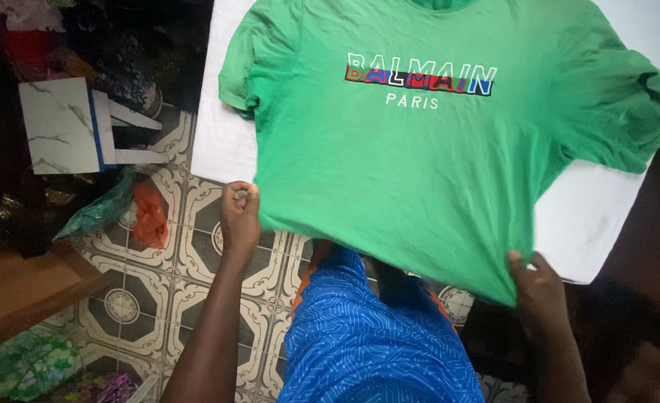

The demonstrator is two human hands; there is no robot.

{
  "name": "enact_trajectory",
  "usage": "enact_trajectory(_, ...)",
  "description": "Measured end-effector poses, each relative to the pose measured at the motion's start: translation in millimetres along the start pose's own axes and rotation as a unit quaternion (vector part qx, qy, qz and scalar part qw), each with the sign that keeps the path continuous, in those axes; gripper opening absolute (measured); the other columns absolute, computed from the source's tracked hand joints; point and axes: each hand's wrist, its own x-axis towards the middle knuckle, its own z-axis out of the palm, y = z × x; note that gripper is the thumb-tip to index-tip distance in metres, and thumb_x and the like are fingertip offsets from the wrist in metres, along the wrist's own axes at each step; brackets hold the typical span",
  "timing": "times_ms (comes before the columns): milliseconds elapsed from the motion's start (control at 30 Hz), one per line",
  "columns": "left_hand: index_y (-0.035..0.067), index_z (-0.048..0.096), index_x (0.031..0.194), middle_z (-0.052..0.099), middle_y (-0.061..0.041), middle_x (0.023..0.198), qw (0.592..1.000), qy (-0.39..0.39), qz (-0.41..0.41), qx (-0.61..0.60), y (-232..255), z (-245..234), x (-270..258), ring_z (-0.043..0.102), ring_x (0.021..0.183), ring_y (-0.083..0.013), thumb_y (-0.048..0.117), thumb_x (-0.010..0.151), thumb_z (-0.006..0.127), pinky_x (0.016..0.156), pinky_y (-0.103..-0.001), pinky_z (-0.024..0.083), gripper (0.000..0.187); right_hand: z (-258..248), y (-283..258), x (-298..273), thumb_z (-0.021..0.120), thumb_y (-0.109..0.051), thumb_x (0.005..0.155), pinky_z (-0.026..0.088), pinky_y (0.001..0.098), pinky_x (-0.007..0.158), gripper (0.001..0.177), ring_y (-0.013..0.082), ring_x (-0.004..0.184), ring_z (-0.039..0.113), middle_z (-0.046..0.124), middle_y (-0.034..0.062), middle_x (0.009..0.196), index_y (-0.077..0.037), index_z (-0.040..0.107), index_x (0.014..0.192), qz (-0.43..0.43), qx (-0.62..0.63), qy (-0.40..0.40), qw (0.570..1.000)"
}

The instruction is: The person spreads a green shirt on a white surface, smooths it by hand, and then folds the bottom and sides inward before turning it over and smoothing the front.

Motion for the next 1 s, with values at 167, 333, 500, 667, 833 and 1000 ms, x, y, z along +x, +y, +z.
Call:
enact_trajectory(167,0.011,0.057,0.130,0.065,-0.015,0.126,0.998,-0.045,0.024,0.031,15.4,-4.8,0.6,0.064,0.109,-0.0228,0.050,0.096,0.066,0.088,-0.042,0.056,0.053,-11.1,2.4,1.9,0.063,-0.055,0.090,0.059,0.0513,0.073,0.068,0.0341,0.088,0.070,0.069,0.0238,0.107,0.003,0.059,0.127,0.051,0.158,-0.037,0.986)
enact_trajectory(333,0.005,0.054,0.131,0.065,-0.019,0.123,0.983,-0.067,0.089,0.146,6.3,-3.9,0.7,0.064,0.111,-0.0273,0.042,0.092,0.073,0.090,-0.047,0.052,0.057,-10.3,34.1,21.5,0.071,-0.052,0.090,0.058,0.0561,0.085,0.071,0.0422,0.091,0.073,0.074,0.0334,0.102,0.009,0.064,0.125,0.075,-0.078,-0.001,0.994)
enact_trajectory(500,0.006,0.053,0.128,0.062,-0.020,0.118,0.946,0.025,0.101,0.306,27.8,-4.4,-12.2,0.063,0.108,-0.0344,0.024,0.088,0.072,0.086,-0.048,0.053,0.048,-20.6,11.9,23.8,0.082,-0.054,0.077,0.056,0.0508,0.098,0.070,0.0391,0.111,0.071,0.073,0.0239,0.118,-0.003,0.070,0.123,0.027,-0.385,-0.087,0.918)
enact_trajectory(667,0.006,0.064,0.121,0.065,-0.017,0.119,0.890,0.062,0.384,0.238,73.9,51.9,3.1,0.060,0.114,-0.0400,0.019,0.091,0.071,0.097,-0.051,0.048,0.033,42.0,-108.8,22.5,0.068,-0.048,0.094,0.051,0.0494,0.100,0.058,0.0405,0.117,0.064,0.068,0.0264,0.122,0.004,0.067,0.121,-0.219,-0.276,0.143,0.925)
enact_trajectory(833,0.012,0.060,0.141,0.057,-0.012,0.146,0.819,-0.004,0.526,0.228,126.1,134.2,44.4,0.046,0.146,-0.0383,0.022,0.101,0.061,0.119,-0.052,0.038,0.042,121.1,-225.7,84.2,0.063,-0.040,0.100,0.030,0.0571,0.119,0.060,0.0433,0.151,0.038,0.044,0.0208,0.165,-0.003,0.055,0.147,-0.446,-0.228,0.214,0.839)
enact_trajectory(1000,0.028,0.031,0.156,0.025,-0.014,0.166,0.766,-0.065,0.523,0.369,158.5,138.3,91.2,0.017,0.154,-0.0347,0.058,0.093,0.054,0.121,-0.065,0.008,0.074,122.3,-253.4,131.5,0.046,-0.059,0.103,0.000,0.0653,0.120,0.076,0.0431,0.157,0.014,0.025,0.0227,0.171,-0.013,0.036,0.163,-0.426,-0.277,0.220,0.833)
